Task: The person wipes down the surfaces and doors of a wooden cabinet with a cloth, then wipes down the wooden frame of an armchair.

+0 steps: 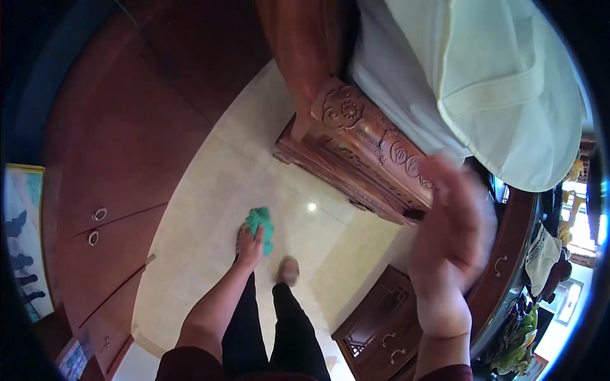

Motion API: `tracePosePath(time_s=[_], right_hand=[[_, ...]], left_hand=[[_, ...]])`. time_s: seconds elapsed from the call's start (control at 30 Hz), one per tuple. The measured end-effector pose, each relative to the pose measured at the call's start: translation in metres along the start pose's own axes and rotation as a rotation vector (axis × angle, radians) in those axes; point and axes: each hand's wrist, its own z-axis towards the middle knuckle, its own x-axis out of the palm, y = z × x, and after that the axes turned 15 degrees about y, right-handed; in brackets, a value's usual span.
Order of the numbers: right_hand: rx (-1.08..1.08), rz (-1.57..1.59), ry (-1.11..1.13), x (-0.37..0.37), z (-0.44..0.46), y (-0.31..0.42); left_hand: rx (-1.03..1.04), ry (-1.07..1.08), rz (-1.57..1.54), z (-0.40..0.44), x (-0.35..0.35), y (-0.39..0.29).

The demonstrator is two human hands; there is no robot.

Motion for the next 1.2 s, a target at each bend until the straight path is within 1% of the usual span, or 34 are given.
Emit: tracePosePath(time_s=[0.07,0.1,0.13,0.17,0.2,0.23,0.33,0.37,0.43,0.47,0.5,0.6,0.7,0.8,0.9,0.97,1.0,1.03,1.07,1.1,1.13,1.17,1.2], right_hand=[[-0.183,0.137,-0.069,-0.014,0.007,0.029],[-0.243,0.162,-0.081,-0.024,0.010,0.036],[-0.290,0.178,-0.085,-0.034,0.014,0.040],[-0.325,0.181,-0.065,-0.043,0.013,0.046],[-0.354,0.190,-0.082,-0.048,0.011,0.053],[-0.361,0.190,-0.082,-0.053,0.010,0.058],[-0.397,0.186,-0.082,-0.056,0.003,0.073],[-0.404,0.182,-0.086,-0.057,-0.002,0.077],[-0.414,0.174,-0.091,-0.057,-0.011,0.086],[-0.417,0.169,-0.095,-0.058,-0.018,0.091],[-0.425,0.168,-0.105,-0.060,-0.024,0.095],[-0.437,0.149,-0.122,-0.066,-0.043,0.112],[-0.450,0.131,-0.157,-0.073,-0.059,0.126],[-0.465,0.115,-0.196,-0.078,-0.074,0.138],[-0.471,0.103,-0.266,-0.082,-0.082,0.140],[-0.456,0.106,-0.349,-0.080,-0.083,0.132],[-0.440,0.104,-0.403,-0.077,-0.085,0.123],[-0.411,0.110,-0.475,-0.068,-0.087,0.113],[-0.314,0.118,-0.592,-0.056,-0.090,0.097],[-0.183,0.131,-0.712,-0.039,-0.094,0.077],[-0.001,0.171,-0.827,-0.015,-0.100,0.053],[0.279,0.212,-0.941,0.013,-0.108,0.031],[0.419,0.313,-0.948,0.043,-0.123,0.001]], left_hand=[[0.037,-0.057,0.057,0.001,-0.014,0.046],[0.049,-0.077,0.088,-0.002,-0.016,0.049],[0.036,-0.062,0.035,-0.009,-0.016,0.054],[0.030,-0.052,-0.052,-0.019,-0.001,0.038],[0.021,-0.043,-0.082,-0.027,-0.016,0.023],[-0.027,-0.033,-0.105,-0.035,-0.013,0.014],[0.002,-0.104,0.014,-0.044,0.001,0.023],[-0.030,-0.061,-0.063,-0.050,0.006,0.013],[0.078,-0.042,-0.120,-0.047,0.018,0.039],[0.131,-0.033,-0.144,-0.051,0.021,0.037],[0.085,0.028,-0.128,-0.062,0.024,0.018],[0.216,-0.067,-0.007,-0.058,0.036,0.055],[0.206,-0.048,-0.050,-0.071,0.042,0.058],[0.171,-0.093,-0.121,-0.085,0.045,0.063],[0.063,-0.076,-0.095,-0.107,0.038,0.053],[-0.013,-0.014,-0.168,-0.121,0.028,0.049],[-0.036,0.007,-0.225,-0.119,0.031,0.041],[-0.008,-0.022,-0.224,-0.127,0.033,0.016],[-0.016,-0.012,-0.178,-0.120,0.026,0.032],[-0.021,-0.005,-0.136,-0.106,0.018,0.060],[-0.025,0.005,-0.096,-0.094,0.010,0.077],[-0.008,-0.030,-0.140,-0.096,0.006,0.050],[-0.007,-0.018,-0.144,-0.082,-0.010,0.062]])
